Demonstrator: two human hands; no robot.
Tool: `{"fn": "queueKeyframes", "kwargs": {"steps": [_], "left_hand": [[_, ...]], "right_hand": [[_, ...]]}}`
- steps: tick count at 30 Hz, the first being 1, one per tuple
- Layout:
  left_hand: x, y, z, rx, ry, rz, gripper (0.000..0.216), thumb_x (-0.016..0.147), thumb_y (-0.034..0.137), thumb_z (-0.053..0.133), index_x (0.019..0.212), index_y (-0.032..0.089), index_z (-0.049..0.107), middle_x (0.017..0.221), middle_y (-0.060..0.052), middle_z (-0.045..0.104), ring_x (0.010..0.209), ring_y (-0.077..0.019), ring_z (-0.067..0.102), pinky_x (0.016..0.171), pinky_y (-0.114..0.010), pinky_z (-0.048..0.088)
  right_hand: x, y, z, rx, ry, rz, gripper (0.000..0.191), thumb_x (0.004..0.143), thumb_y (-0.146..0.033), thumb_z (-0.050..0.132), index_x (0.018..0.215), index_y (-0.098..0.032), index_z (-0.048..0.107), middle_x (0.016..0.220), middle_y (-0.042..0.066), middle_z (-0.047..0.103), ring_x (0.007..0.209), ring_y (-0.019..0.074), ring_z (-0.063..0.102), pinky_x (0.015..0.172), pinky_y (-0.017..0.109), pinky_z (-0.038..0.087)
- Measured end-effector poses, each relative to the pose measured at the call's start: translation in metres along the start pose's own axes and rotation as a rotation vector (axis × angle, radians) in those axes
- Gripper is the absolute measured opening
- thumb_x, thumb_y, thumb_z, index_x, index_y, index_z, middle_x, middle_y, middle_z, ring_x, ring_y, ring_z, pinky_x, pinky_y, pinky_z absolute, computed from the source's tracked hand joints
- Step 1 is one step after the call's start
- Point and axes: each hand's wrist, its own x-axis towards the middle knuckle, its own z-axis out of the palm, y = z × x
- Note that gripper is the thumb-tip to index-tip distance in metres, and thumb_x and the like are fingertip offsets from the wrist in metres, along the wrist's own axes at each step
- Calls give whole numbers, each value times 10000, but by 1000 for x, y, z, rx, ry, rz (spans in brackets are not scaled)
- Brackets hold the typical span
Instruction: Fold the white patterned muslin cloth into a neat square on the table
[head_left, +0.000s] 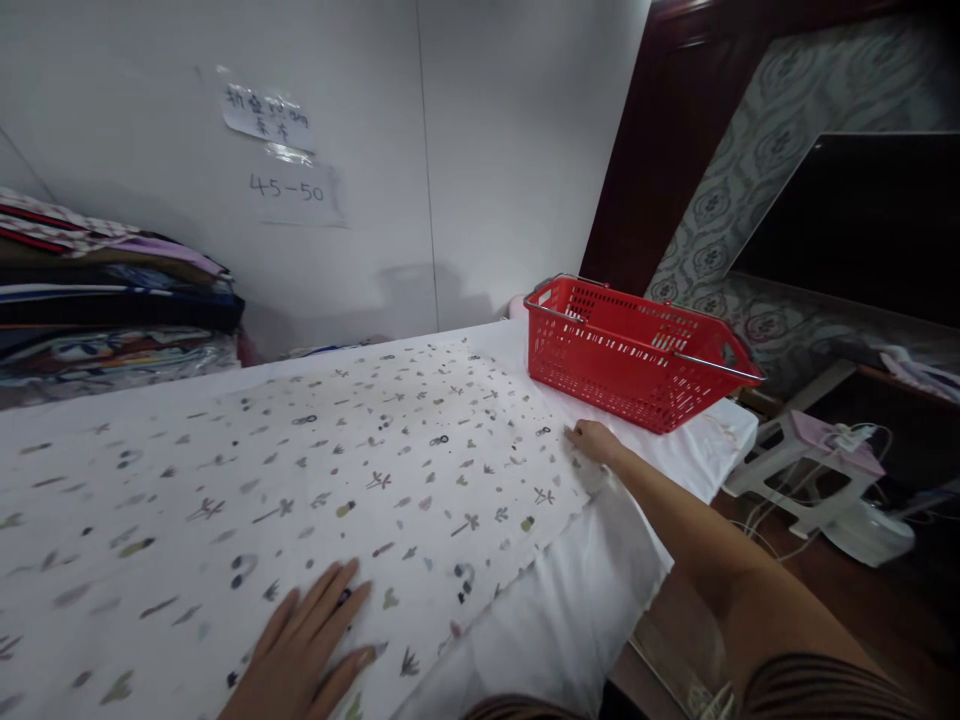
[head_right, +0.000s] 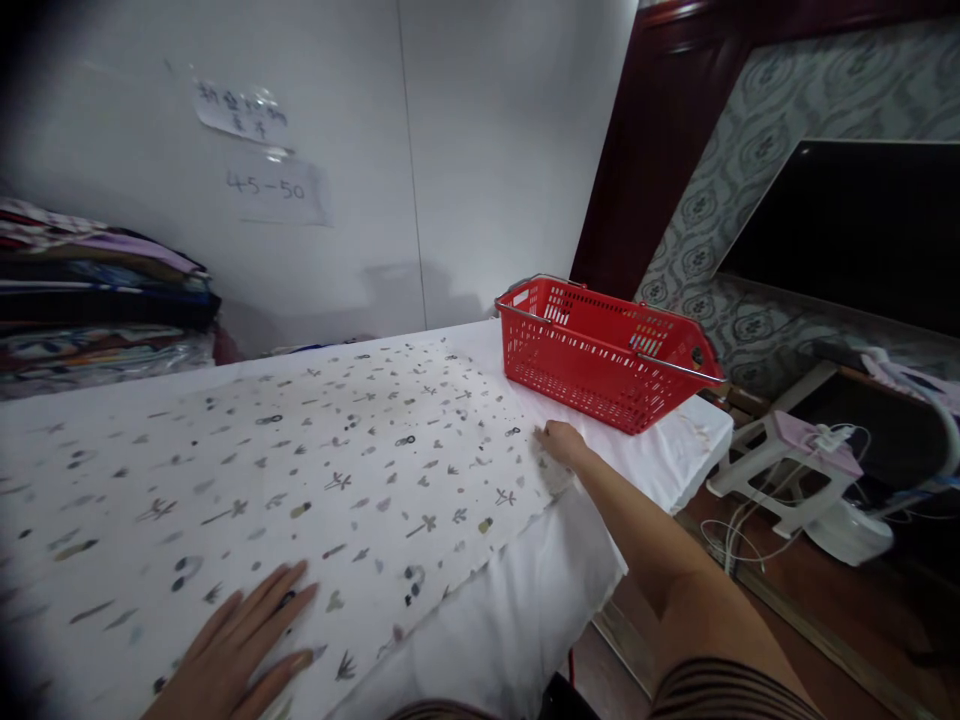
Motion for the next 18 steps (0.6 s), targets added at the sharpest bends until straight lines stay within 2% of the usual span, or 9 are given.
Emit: {"fn": "queueKeyframes", "kwargs": {"steps": [5,10,14,18], "left_hand": [[0,1,1,78,34,43,567,810,571,476,1332,356,425,1380,17,456,1231,-212,467,1022,-387,360],[3,1,-2,129,102,93,636,795,581,498,1369,337,372,1382,17,453,1216,-203,482,1014,-357,366],[3,4,-5,113,98,81,645,803,575,491,1385,350,331,1381,26,452,1212,-188,487,1013,-341,368],[2,3,-8,56,66,63,636,805,566,498,1384,365,327,1382,32,452,1217,-180,483,1023,-322,374]], "right_hand": [[10,-16,-1,-12,10,21,412,893,-495,419,902,-144,633,906,110,675,825,185,616,614,223,361],[18,-33,0,-26,51,28,415,906,-481,382,943,-139,614,963,136,663,885,212,611,624,242,369],[16,-33,3,-39,75,42,330,905,-423,410,973,-153,588,997,118,654,904,214,606,635,245,376],[16,-28,6,-85,87,44,338,926,-413,366,1018,-153,561,995,118,652,907,220,608,660,258,390]]}}
